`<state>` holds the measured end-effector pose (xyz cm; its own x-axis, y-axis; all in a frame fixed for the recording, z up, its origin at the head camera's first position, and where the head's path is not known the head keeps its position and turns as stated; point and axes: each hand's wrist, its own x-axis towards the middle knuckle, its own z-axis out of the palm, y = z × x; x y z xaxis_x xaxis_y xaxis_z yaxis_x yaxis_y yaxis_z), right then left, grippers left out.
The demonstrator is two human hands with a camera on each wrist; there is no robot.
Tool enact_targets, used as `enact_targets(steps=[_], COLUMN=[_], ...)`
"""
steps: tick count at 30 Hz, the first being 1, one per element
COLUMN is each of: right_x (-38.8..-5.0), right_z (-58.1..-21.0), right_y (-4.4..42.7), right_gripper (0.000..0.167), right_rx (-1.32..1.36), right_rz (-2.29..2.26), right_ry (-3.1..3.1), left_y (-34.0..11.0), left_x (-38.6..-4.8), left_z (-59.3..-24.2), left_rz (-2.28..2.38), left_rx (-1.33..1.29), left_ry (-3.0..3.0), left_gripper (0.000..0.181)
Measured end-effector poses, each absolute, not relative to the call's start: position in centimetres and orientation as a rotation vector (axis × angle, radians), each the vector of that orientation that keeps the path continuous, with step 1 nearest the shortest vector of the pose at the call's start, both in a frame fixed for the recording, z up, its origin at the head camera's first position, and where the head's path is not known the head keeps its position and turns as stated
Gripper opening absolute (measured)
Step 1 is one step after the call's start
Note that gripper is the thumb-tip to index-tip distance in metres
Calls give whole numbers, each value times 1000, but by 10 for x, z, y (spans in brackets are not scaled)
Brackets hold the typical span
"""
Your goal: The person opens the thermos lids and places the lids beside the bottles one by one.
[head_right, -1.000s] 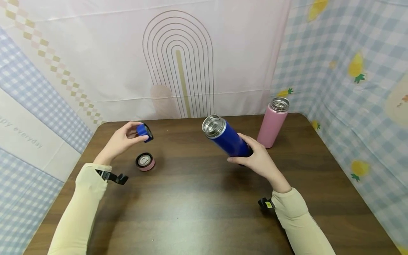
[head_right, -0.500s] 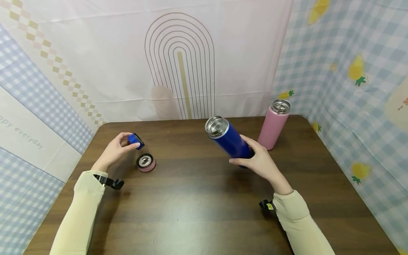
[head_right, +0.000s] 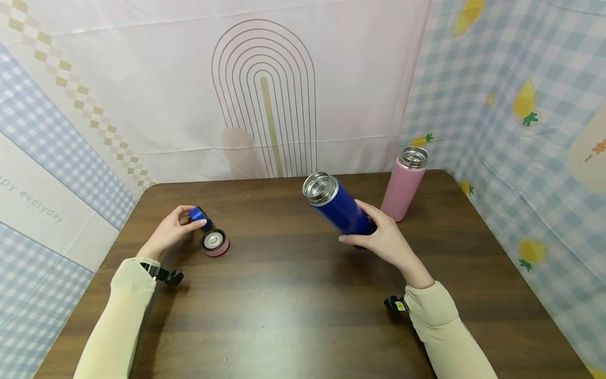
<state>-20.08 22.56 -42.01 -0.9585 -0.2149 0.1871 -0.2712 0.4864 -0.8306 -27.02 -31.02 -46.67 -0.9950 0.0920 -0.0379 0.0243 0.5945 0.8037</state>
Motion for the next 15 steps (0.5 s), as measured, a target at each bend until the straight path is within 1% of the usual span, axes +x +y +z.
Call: enact_targets(steps=[5,15], right_x=[-201,-202], right_z=[-421,-421], right_y=[226,224], right_gripper=[86,86], right_rx=[429,426], right_rz=[1500,1509], right_ry=[-2658,-2651], left_y=[-313,-331], left_x=[-269,-259], left_z=[-471,-469], left_rz=[1356,1314], left_rx=[107,63], left_ry=[2743,2718], left_gripper=[77,90])
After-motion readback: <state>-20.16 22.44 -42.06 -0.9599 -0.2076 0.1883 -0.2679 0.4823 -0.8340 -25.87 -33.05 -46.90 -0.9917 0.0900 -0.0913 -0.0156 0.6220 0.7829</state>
